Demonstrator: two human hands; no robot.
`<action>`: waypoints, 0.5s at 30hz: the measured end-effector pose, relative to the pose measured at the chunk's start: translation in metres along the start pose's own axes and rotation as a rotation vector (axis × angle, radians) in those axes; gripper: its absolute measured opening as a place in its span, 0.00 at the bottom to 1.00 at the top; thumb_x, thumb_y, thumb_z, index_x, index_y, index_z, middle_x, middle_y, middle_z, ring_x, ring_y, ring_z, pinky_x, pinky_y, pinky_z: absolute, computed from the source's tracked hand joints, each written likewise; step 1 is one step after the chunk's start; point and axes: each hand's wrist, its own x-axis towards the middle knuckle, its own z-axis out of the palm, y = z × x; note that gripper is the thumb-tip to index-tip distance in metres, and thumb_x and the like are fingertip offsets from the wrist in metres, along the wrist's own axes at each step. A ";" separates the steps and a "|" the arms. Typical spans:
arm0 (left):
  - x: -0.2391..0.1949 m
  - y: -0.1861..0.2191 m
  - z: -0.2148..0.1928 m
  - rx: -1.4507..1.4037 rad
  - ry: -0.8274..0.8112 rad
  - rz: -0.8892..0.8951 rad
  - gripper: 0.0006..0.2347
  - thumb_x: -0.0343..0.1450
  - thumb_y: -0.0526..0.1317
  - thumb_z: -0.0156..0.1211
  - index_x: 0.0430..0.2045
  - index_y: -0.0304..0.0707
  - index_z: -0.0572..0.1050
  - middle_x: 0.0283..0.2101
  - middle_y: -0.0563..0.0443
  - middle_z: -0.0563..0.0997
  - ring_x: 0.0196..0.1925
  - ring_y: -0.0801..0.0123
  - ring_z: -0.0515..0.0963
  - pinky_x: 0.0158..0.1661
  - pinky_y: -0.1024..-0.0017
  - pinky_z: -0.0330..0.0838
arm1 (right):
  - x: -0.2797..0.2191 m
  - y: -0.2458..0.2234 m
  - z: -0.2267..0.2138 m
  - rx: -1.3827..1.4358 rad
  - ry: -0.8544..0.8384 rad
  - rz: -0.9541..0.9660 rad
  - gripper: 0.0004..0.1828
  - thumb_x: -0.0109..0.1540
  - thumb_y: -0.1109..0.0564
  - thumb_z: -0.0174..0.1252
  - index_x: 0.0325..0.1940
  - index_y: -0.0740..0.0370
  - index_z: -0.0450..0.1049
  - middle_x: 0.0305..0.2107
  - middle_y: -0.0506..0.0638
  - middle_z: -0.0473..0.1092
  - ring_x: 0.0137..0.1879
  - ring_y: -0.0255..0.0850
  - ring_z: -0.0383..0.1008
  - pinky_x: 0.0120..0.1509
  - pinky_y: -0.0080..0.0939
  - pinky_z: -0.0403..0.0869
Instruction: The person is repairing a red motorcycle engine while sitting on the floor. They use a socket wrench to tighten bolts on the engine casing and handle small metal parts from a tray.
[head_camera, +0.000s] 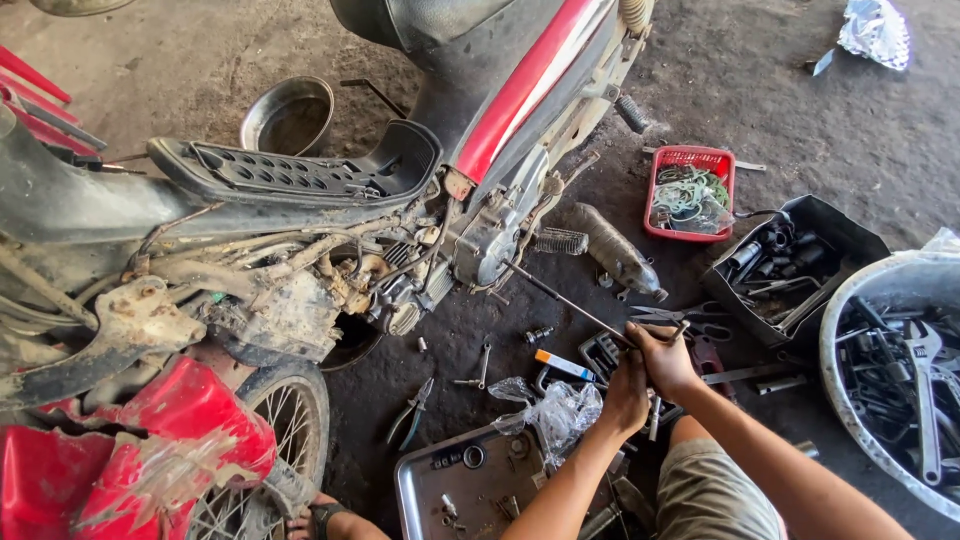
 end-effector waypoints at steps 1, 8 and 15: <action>-0.005 0.023 0.000 0.103 0.039 0.014 0.21 0.73 0.53 0.24 0.39 0.32 0.60 0.25 0.37 0.72 0.30 0.51 0.74 0.31 0.58 0.67 | -0.002 -0.003 0.001 0.010 0.023 0.026 0.06 0.54 0.59 0.59 0.30 0.66 0.76 0.21 0.59 0.70 0.30 0.38 0.64 0.35 0.41 0.67; -0.017 0.061 0.011 0.229 0.106 -0.049 0.23 0.72 0.50 0.23 0.48 0.26 0.56 0.36 0.26 0.72 0.41 0.36 0.72 0.36 0.49 0.68 | 0.001 0.008 0.001 0.096 0.046 0.149 0.07 0.53 0.59 0.59 0.31 0.67 0.75 0.22 0.62 0.70 0.30 0.41 0.66 0.39 0.45 0.68; -0.002 0.023 0.014 0.226 0.130 -0.077 0.26 0.72 0.50 0.23 0.51 0.18 0.53 0.36 0.20 0.70 0.41 0.35 0.71 0.35 0.50 0.68 | -0.004 -0.003 -0.004 0.045 0.011 0.162 0.09 0.52 0.56 0.60 0.31 0.64 0.76 0.23 0.62 0.71 0.32 0.45 0.70 0.39 0.47 0.68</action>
